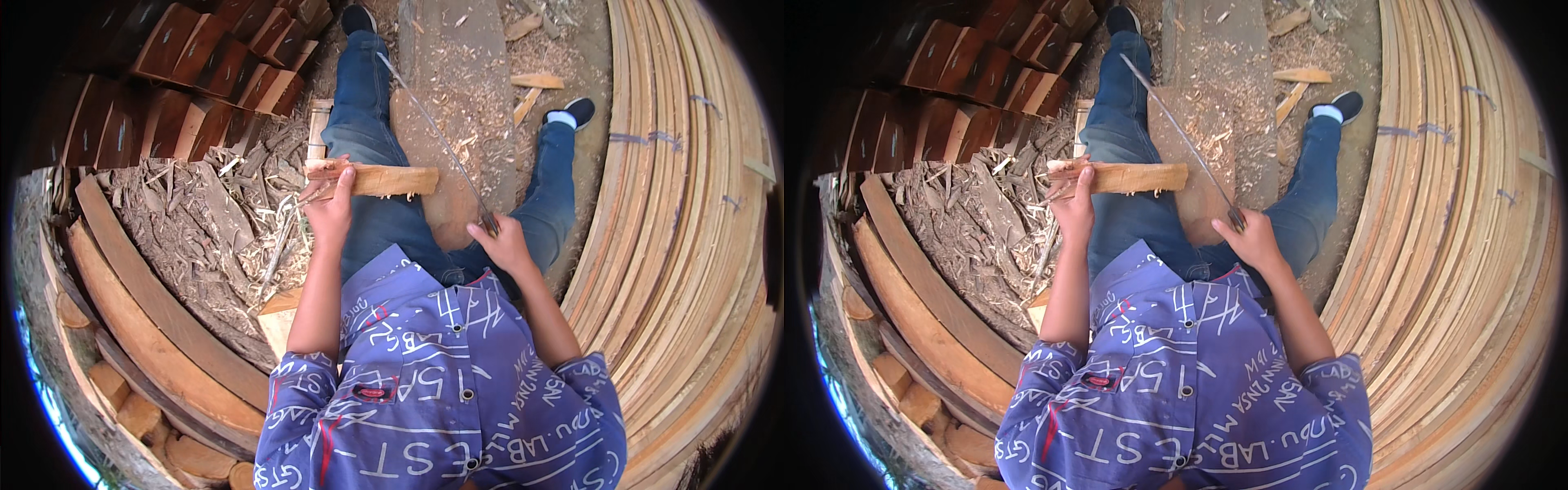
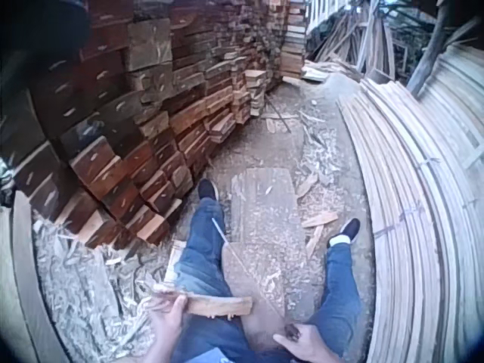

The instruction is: The person sits on the ground and uses a curved knife to shave and shape a small piece of wood held in the left hand. The person repeatedly shaves the wood, occasionally turning it over to work on different sides, while surrounded by stacks of finished wooden pieces.

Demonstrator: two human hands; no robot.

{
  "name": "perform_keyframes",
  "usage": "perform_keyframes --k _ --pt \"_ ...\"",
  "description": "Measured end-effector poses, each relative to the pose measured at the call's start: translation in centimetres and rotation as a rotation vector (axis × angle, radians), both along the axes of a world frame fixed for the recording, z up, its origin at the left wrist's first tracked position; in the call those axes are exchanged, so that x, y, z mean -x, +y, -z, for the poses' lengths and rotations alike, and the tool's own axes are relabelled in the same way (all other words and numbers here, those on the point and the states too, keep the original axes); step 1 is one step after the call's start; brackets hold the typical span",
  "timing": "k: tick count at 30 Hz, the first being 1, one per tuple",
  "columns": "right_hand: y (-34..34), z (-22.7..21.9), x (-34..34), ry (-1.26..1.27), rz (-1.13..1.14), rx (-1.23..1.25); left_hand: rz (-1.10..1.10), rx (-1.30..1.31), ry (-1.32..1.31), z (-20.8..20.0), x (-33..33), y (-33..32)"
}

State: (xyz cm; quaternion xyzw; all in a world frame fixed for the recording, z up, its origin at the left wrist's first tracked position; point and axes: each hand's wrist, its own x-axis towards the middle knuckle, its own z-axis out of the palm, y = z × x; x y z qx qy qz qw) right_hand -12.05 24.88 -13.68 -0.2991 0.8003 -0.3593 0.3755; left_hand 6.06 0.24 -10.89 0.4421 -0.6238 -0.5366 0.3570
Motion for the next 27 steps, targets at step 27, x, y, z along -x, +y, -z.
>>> perform_keyframes --k 27 --pt "13.8 4.3 2.0 -0.762 0.457 -0.159 0.525 0.343 0.429 -20.9 6.1 -2.4"
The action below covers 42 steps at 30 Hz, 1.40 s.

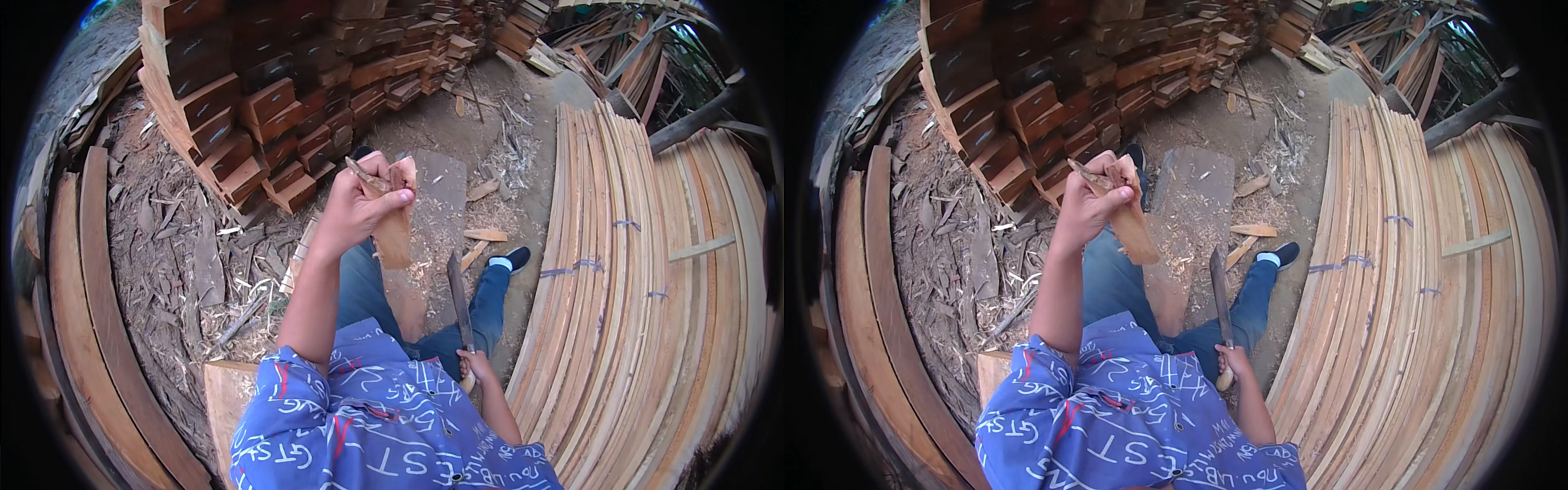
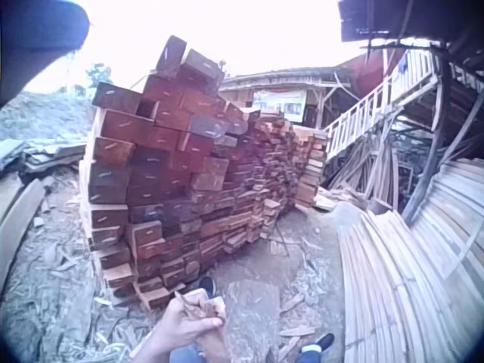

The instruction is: The person sits on the ground and uses a curved knife to shave and shape a small piece of wood held in the left hand. The person repeatedly shaves the wood, occasionally turning it over to work on different sides, while surrounded by stacks of finished wooden pieces.

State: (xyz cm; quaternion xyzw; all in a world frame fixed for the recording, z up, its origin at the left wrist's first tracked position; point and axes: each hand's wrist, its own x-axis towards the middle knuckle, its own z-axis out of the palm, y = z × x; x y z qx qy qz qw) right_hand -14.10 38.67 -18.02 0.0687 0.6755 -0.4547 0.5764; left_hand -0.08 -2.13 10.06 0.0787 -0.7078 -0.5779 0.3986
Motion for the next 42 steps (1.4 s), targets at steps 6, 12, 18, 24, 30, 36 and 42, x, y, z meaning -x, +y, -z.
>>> perform_keyframes --k 6,12,18,24,30,36,42 --pt "0.1 0.8 1.2 -0.119 -0.027 -0.039 -0.045 -0.23 0.195 -3.9 0.8 1.3" --pt "0.0 2.2 2.6 -0.302 -0.012 -0.061 -0.043 -0.291 0.2 -4.0 1.1 1.7" --pt "-0.7 2.7 2.8 -0.344 -0.017 -0.105 -0.04 -0.342 0.174 -3.0 0.2 2.4" --pt "0.1 2.6 2.6 -0.305 0.014 -0.128 -0.208 -0.186 -0.105 5.7 2.4 1.6" --pt "-1.9 0.5 1.4 -0.125 -0.042 -0.105 -0.356 0.076 -0.179 17.0 3.8 1.9" --pt "-5.4 -3.8 0.5 0.108 0.002 0.043 -0.381 0.185 -0.233 21.4 2.3 3.3" --pt "-12.9 -4.0 0.3 0.733 -0.343 -0.003 -0.316 0.397 -0.324 20.9 -1.5 2.8"
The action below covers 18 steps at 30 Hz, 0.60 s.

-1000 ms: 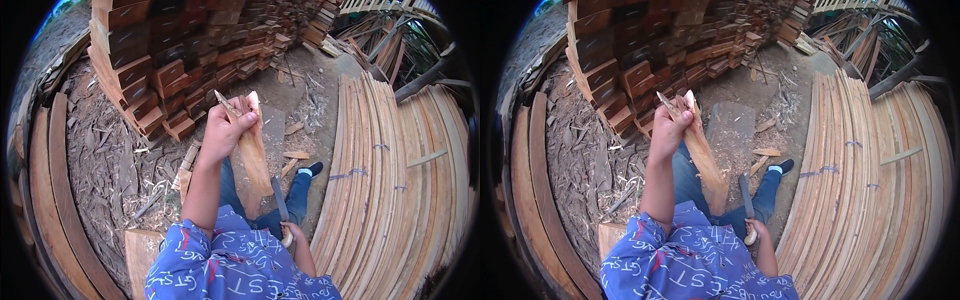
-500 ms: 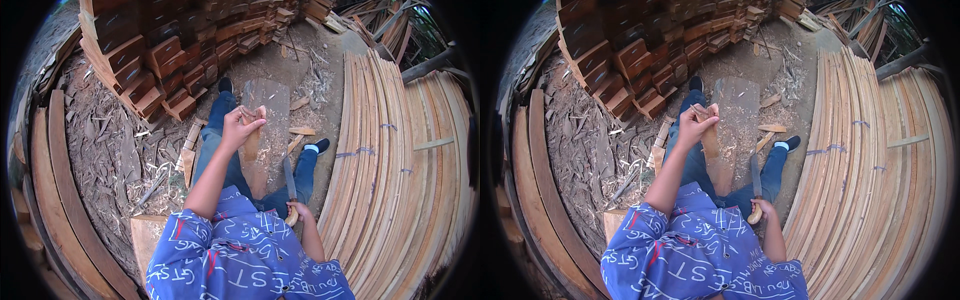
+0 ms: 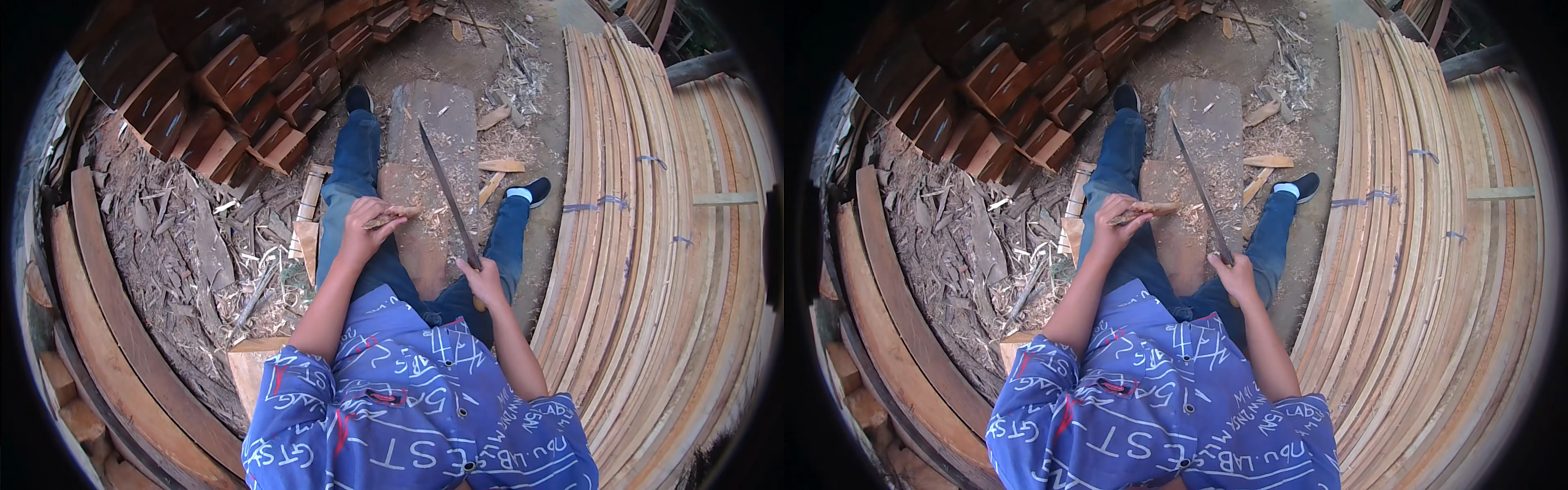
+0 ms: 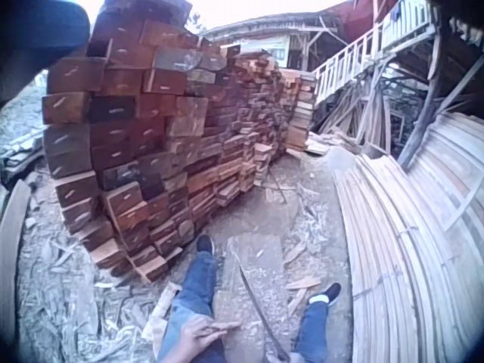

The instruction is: The person sits on the ground and uses a curved knife to shave and shape a small piece of wood held in the left hand. The person repeatedly shaves the wood, occasionally turning it over to work on different sides, while surrounded by stacks of finished wooden pieces.

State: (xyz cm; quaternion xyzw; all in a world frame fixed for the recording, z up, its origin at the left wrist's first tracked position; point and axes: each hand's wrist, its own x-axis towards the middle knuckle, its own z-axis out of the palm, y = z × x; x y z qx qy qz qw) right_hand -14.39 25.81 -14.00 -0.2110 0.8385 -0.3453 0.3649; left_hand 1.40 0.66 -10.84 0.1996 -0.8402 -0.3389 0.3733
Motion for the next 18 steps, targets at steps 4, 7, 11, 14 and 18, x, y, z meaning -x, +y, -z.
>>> perform_keyframes --k 4,7,11,14,18 --pt "-4.5 -0.5 -2.5 0.106 -0.079 0.153 0.022 -0.066 -0.004 -0.5 -1.4 0.8" --pt "-7.4 -4.3 -3.6 0.072 -0.11 0.224 -0.007 -0.077 0.011 0.4 -2.5 1.9" --pt "-8.7 -4.1 -4.5 0.163 -0.149 0.12 -0.004 -0.049 0.019 0.5 -2.3 1.9" --pt "-7.1 0.4 -5.0 0.384 -0.175 -0.016 0.01 -0.021 0.018 0.6 -2.3 2.0" --pt "-4.7 4.2 -2.6 0.182 -0.089 -0.087 0.023 0.014 0.039 0.7 -1.9 1.9"
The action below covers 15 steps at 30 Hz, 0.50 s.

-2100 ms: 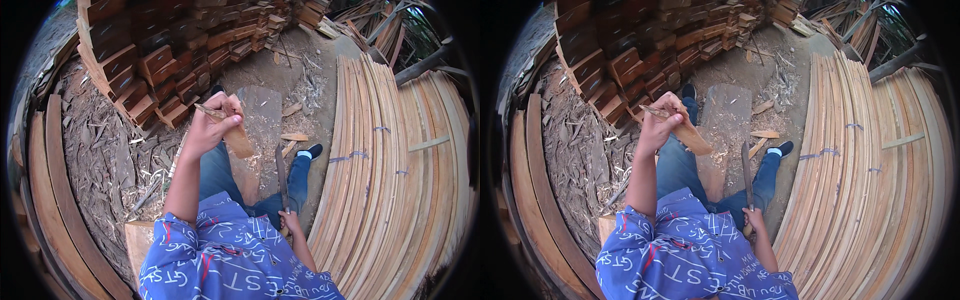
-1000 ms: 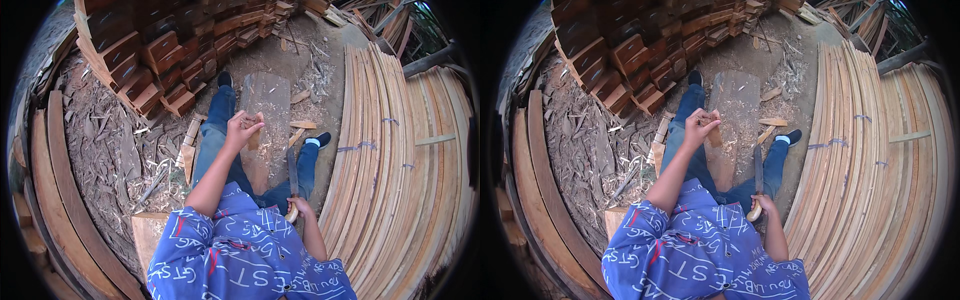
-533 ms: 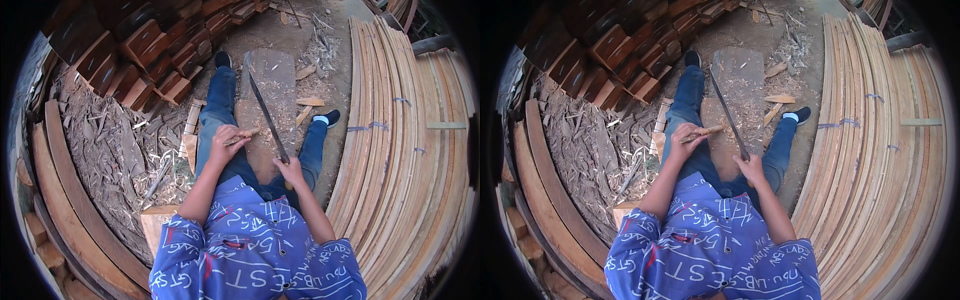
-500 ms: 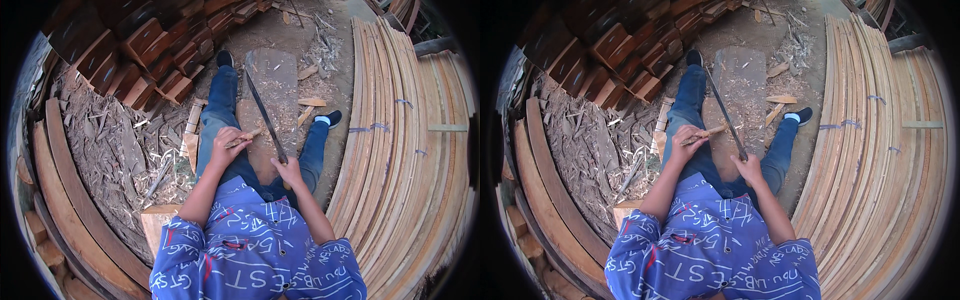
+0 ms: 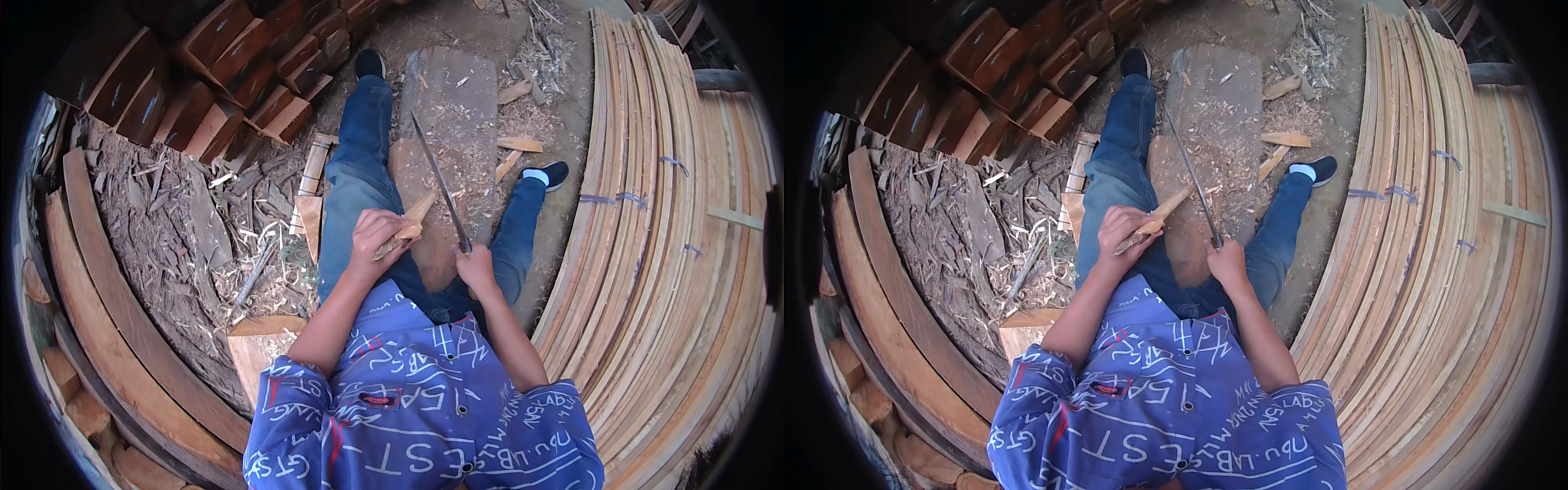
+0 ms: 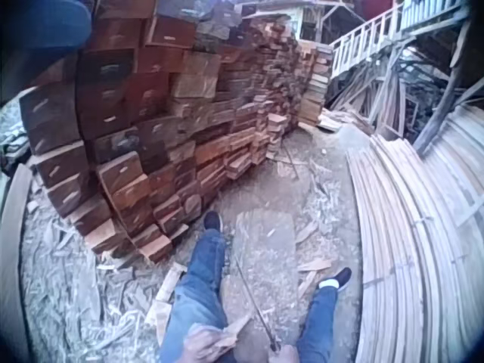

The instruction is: The person sits on the ground and uses a curved knife to shave and shape a small piece of wood held in the left hand. The person repeatedly shaves the wood, occasionally turning it over to work on different sides, while surrounded by stacks of finished wooden pieces.

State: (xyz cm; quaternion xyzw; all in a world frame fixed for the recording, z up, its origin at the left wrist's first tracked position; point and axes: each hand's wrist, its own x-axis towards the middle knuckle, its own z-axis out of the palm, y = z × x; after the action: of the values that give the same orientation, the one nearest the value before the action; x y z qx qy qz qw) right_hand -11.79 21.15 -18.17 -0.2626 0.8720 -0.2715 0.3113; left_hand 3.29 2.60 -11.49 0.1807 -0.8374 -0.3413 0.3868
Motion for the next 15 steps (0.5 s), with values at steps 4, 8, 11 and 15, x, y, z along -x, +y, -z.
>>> perform_keyframes --k 4,8,11,15 --pt "-1.6 -5.2 -0.6 -0.074 0.049 0.112 -0.072 0.044 -0.034 -0.4 0.4 0.7" --pt "-3.9 -7.3 -1.6 -0.069 0.028 0.27 -0.133 0.067 -0.05 -0.4 0.9 0.5" --pt "-4.5 -4.9 -1.5 -0.109 -0.037 0.133 -0.139 0.093 -0.068 -0.9 1.1 0.6" --pt "-4.6 -3.7 -1.5 -0.064 -0.082 0.087 -0.193 0.101 -0.119 -0.8 1.0 0.5"
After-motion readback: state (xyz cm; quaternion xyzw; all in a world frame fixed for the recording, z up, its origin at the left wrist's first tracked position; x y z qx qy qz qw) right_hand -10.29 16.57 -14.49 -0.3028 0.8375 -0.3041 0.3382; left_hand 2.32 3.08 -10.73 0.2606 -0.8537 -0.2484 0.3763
